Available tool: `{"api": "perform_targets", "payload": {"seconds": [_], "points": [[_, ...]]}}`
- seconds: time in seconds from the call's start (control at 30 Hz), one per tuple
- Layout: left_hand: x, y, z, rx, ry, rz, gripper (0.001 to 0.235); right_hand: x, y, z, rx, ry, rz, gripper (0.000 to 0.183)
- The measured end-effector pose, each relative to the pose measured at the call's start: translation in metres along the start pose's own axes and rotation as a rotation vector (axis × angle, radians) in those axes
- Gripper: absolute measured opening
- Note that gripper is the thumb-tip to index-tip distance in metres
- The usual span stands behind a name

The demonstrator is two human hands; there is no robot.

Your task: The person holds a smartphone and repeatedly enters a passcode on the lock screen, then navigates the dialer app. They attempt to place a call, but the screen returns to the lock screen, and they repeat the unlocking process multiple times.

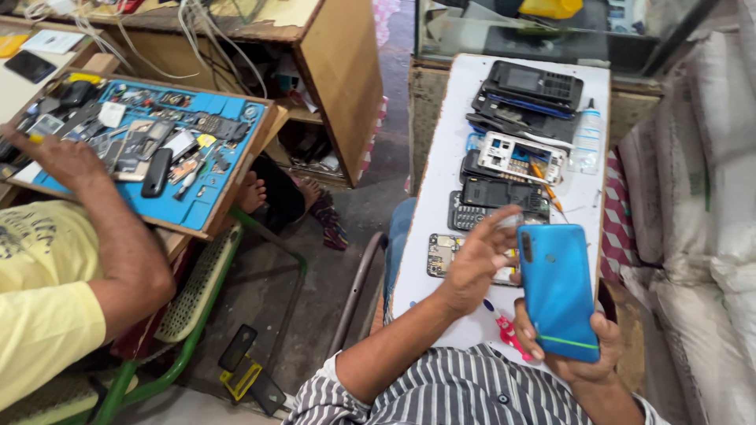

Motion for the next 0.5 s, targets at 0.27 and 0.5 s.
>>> {"api": "perform_targets", "payload": {"seconds": [0.27, 0.5], "points": [[-0.054, -0.091, 0.088, 0.393, -0.328, -0.196, 0.038, -0.002, 0.038, -0.01, -0.398, -0.02, 0.117, 0.106], [-0.091, -0.181, 0.066, 0.291, -0.163, -0.982, 0.038, 0.001, 0.035, -0.006, -0.402, -0.047, 0.013, 0.105]]}}
Point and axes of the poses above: each hand's wrist, its own x-axis towards the middle knuckle, its own y-axis out of the back of the hand, z = x × y, the point moved 9 cm from there along x, towards the middle knuckle, and after that the axes turned 8 degrees about y, right-handed, at the moved point
